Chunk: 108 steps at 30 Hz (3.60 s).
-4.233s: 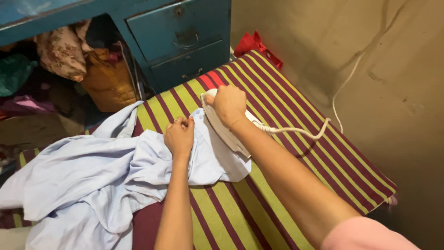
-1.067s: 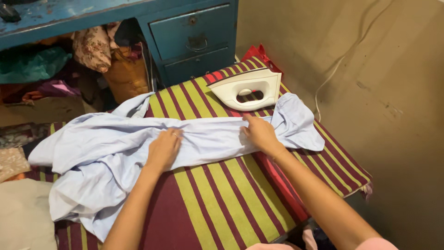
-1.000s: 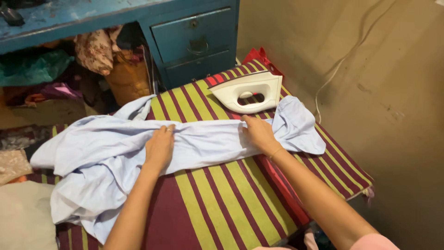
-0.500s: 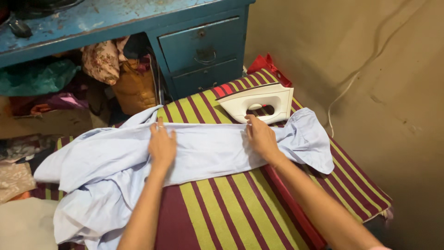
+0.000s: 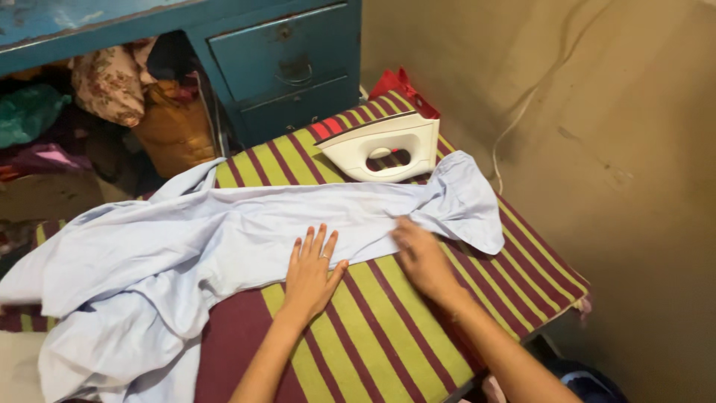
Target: The person irons a light blue shirt on a striped ironing board. They smooth the fabric with their hands, use a white electric iron to press the sleeves and body, and periodically flip the shirt to iron different sections.
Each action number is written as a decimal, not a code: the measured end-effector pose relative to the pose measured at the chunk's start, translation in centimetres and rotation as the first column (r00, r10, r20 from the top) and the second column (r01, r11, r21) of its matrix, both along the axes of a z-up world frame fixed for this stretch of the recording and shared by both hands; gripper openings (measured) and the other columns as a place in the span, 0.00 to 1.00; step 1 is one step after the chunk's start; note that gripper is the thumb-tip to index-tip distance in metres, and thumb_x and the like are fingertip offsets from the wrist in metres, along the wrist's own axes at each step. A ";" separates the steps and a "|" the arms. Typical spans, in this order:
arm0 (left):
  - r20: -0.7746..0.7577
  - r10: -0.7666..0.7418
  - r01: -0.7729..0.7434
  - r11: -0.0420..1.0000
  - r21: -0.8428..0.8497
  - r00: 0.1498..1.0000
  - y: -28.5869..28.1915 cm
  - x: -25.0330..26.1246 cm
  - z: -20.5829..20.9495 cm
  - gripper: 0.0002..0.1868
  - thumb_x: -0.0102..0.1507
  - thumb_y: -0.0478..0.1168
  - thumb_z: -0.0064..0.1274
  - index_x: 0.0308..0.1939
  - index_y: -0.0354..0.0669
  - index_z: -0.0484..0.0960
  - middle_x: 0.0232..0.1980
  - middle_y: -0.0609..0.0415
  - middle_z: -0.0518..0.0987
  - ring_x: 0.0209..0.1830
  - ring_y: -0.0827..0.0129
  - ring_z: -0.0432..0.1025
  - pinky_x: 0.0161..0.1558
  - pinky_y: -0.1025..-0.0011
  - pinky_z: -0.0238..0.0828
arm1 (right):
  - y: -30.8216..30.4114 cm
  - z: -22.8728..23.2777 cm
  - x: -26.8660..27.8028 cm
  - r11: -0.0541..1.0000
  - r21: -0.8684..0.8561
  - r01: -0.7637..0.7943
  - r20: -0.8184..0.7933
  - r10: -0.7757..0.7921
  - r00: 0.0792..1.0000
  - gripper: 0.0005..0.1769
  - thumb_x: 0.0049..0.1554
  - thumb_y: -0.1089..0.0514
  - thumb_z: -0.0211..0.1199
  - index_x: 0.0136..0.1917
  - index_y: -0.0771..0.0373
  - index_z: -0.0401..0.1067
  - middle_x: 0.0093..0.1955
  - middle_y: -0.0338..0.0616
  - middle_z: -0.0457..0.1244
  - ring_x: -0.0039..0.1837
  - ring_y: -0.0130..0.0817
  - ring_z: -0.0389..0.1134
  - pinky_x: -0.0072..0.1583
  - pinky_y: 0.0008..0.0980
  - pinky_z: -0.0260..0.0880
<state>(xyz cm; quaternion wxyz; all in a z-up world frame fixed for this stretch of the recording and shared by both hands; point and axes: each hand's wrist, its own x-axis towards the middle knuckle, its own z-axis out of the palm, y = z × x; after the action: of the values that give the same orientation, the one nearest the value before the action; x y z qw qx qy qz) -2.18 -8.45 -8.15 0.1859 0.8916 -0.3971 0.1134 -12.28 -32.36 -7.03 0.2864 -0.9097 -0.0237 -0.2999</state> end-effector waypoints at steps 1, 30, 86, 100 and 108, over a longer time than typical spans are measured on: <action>0.016 0.004 -0.004 1.000 -0.002 1.000 -0.2 -0.2 0.2 0.35 0.67 0.57 0.46 0.72 0.39 0.66 0.76 0.38 0.60 0.77 0.45 0.50 0.72 0.47 0.43 | -1.6 0.4 -0.9 0.991 0.055 0.124 0.008 -0.125 0.992 0.14 0.56 0.64 0.60 0.56 0.64 0.76 0.65 0.53 0.66 0.65 0.52 0.67 0.66 0.44 0.66; 0.137 -0.372 0.394 0.892 -0.221 0.918 -13.6 -3.3 1.3 0.08 0.63 0.37 0.56 0.45 0.40 0.81 0.49 0.52 0.79 0.52 0.59 0.72 0.51 0.62 0.66 | -15.9 -1.6 -0.7 0.687 0.124 0.716 -0.584 -0.533 0.613 0.40 0.48 0.40 0.69 0.68 0.61 0.70 0.64 0.62 0.66 0.67 0.58 0.67 0.68 0.49 0.67; 0.056 0.188 -0.176 0.969 -0.173 0.981 6.4 3.9 2.3 0.07 0.64 0.41 0.56 0.43 0.43 0.81 0.46 0.50 0.75 0.50 0.55 0.69 0.53 0.57 0.65 | 7.1 4.3 5.7 0.947 -0.033 -0.320 -0.107 0.315 0.943 0.11 0.55 0.53 0.68 0.49 0.60 0.75 0.50 0.46 0.65 0.54 0.46 0.66 0.56 0.42 0.68; 0.125 0.034 -0.030 0.999 -0.034 0.992 15.5 2.0 3.4 0.13 0.55 0.32 0.56 0.43 0.44 0.83 0.39 0.54 0.75 0.41 0.57 0.73 0.42 0.60 0.71 | 5.3 3.7 5.2 0.856 -0.297 -0.422 -0.108 0.409 0.906 0.15 0.47 0.70 0.60 0.49 0.62 0.70 0.49 0.47 0.61 0.51 0.46 0.63 0.52 0.40 0.65; -0.329 0.158 -0.085 0.970 0.227 0.931 12.8 2.9 6.3 0.14 0.60 0.48 0.49 0.36 0.43 0.84 0.38 0.47 0.83 0.41 0.50 0.77 0.43 0.55 0.72 | 2.9 4.9 3.6 0.870 -0.150 -0.469 -0.266 0.422 0.867 0.12 0.47 0.65 0.63 0.47 0.60 0.72 0.46 0.47 0.62 0.52 0.48 0.65 0.52 0.43 0.66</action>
<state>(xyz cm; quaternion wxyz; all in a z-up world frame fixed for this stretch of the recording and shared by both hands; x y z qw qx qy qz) 0.72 4.34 -1.89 0.1505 0.9351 -0.3118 -0.0755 -8.67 -29.50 -2.13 0.2516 -0.9322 -0.2328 -0.1162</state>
